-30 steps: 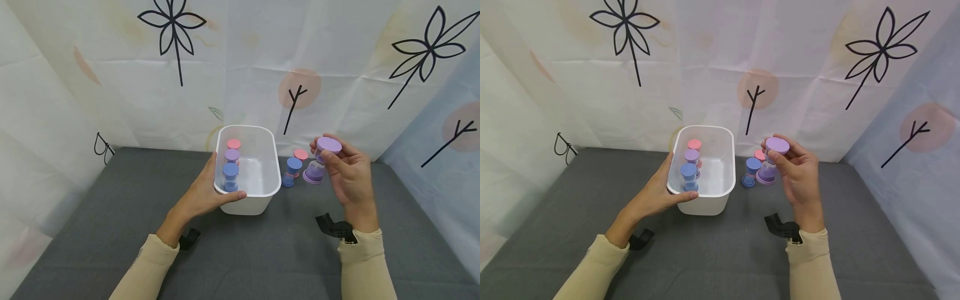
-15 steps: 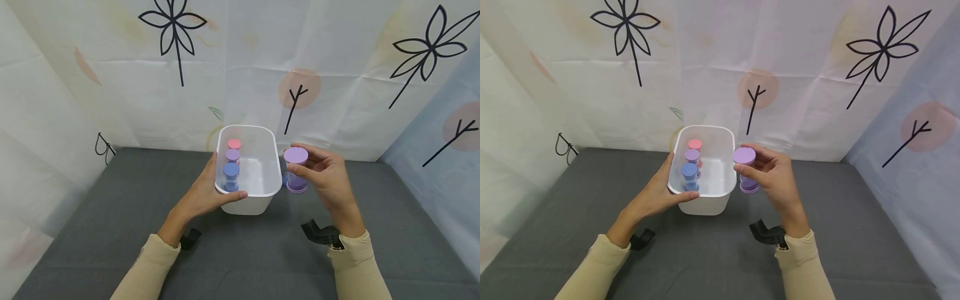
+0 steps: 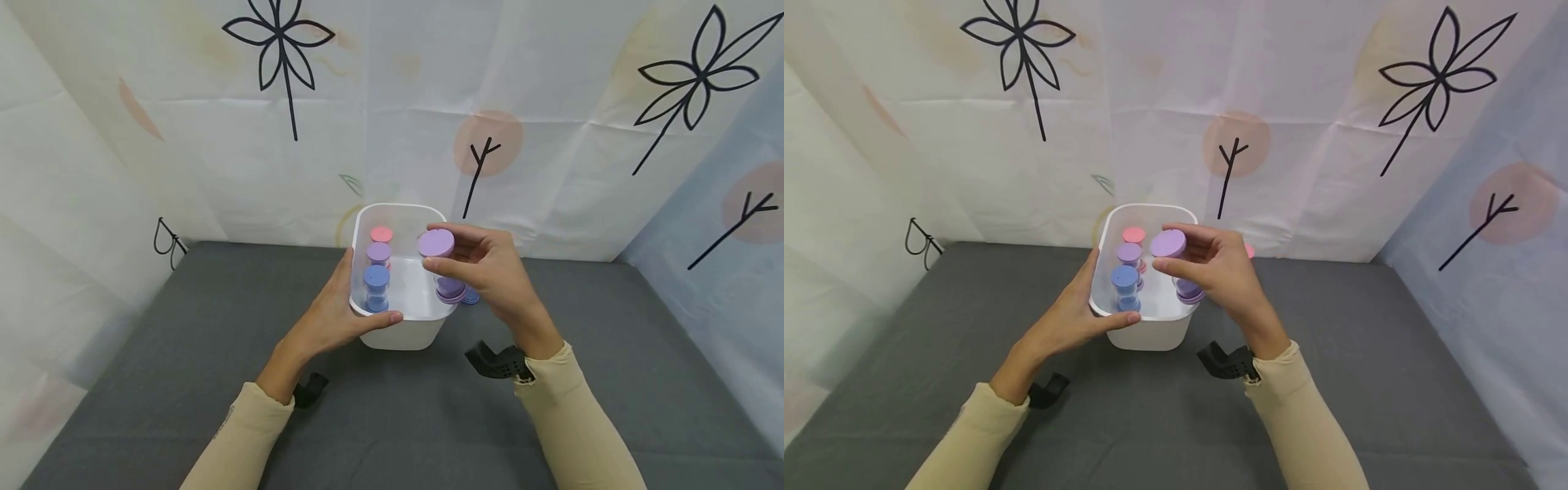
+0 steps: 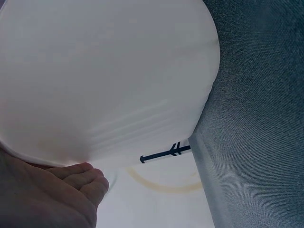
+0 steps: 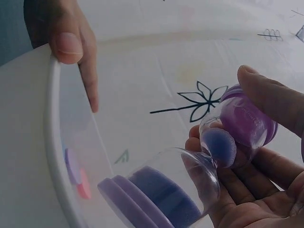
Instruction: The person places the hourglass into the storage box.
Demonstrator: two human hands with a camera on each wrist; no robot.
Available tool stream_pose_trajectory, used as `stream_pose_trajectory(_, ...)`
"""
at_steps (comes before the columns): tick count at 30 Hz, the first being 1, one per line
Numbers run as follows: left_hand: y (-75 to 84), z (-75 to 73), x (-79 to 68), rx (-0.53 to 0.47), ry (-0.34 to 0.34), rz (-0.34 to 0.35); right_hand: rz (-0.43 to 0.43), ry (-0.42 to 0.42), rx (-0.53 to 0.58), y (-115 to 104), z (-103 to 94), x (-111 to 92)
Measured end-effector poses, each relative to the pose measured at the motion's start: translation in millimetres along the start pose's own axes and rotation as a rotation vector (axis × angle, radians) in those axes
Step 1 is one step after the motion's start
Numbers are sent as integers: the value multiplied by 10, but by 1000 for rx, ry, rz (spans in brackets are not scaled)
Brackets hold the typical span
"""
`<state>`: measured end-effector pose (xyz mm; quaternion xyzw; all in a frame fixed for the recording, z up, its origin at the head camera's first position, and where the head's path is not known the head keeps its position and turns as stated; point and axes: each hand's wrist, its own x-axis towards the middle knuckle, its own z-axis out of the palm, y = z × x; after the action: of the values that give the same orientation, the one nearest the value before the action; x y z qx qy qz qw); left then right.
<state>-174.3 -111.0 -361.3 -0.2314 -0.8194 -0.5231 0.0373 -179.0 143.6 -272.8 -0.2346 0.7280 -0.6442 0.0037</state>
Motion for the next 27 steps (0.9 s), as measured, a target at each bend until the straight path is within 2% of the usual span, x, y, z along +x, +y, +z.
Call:
stream_pose_trajectory(9, -31, 9, -3, -2, -7, 6, 118, -243, -57, 337, 212, 309)
stream_pose_trajectory(15, -18, -7, -13, 29, 2, 1, 141, -405, -191, 430, 325, 405)
stream_pose_trajectory(20, 9, -11, -32, 57, 9, -20, 140, -490, -248, 463, 402, 454)
stream_pose_trajectory(27, 5, -3, -38, 78, 5, -34, 114, -545, -345, 502, 438, 455)
